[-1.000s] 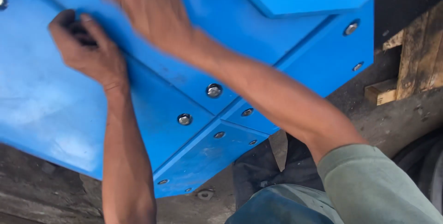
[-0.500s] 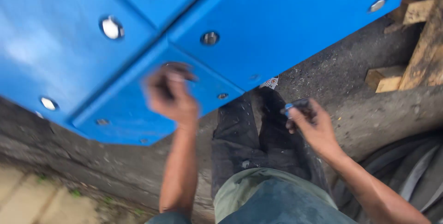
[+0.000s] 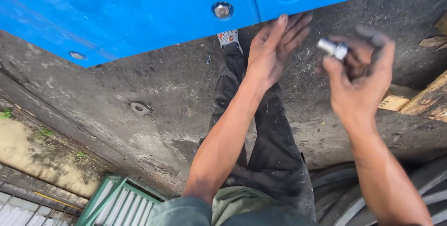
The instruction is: Assembling blue industrial bumper blocks using bolts and washers by hand.
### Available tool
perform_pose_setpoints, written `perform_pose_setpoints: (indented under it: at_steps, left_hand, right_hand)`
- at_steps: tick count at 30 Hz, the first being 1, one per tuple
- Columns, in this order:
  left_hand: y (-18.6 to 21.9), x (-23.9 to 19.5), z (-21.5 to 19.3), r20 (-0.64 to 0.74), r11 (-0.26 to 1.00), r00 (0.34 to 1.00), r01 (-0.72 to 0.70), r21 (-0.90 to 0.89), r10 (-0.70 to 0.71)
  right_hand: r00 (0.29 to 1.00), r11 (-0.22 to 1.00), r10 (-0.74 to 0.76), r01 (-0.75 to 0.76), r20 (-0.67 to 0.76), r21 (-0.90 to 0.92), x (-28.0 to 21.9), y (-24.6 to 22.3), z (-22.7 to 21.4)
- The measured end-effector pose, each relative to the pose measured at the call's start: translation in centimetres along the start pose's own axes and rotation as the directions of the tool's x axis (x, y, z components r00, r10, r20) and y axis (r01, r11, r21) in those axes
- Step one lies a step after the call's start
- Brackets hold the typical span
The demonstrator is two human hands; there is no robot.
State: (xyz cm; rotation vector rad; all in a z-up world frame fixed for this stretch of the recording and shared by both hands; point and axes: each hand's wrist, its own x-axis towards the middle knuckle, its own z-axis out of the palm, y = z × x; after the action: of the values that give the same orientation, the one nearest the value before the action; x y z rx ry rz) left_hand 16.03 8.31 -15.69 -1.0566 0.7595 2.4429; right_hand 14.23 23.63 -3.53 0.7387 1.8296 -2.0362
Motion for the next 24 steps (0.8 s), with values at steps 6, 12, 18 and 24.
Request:
perform_pose_setpoints:
  at_steps: [6,12,18,24]
  left_hand:
    - [-2.6,2.4,-0.6,0.114,0.99,0.989,-0.084,-0.112,0.097]
    - [-3.4,2.8,0.3,0.031,0.981,0.981,-0.191,-0.022,0.192]
    - [-4.3,2.7,0.0,0.02,0.972,0.977,-0.212,0.101,0.211]
    - [-3.6,2.9,0.9,0.025,0.989,0.989,-0.146,0.017,0.146]
  right_hand:
    - [0.869,0.797,-0.468,0.493,0.159,-0.35,3.4,3.8,0.4]
    - [0.686,0.46,-0.645,0.701,0.337,-0.545,6.3,3.3,2.6]
    - [0.615,0.347,-0.719,0.721,0.323,-0.6,6.5,4.6,3.4]
    - [0.622,0.267,-0.699,0.686,0.354,-0.677,6.6,4.1,2.7]
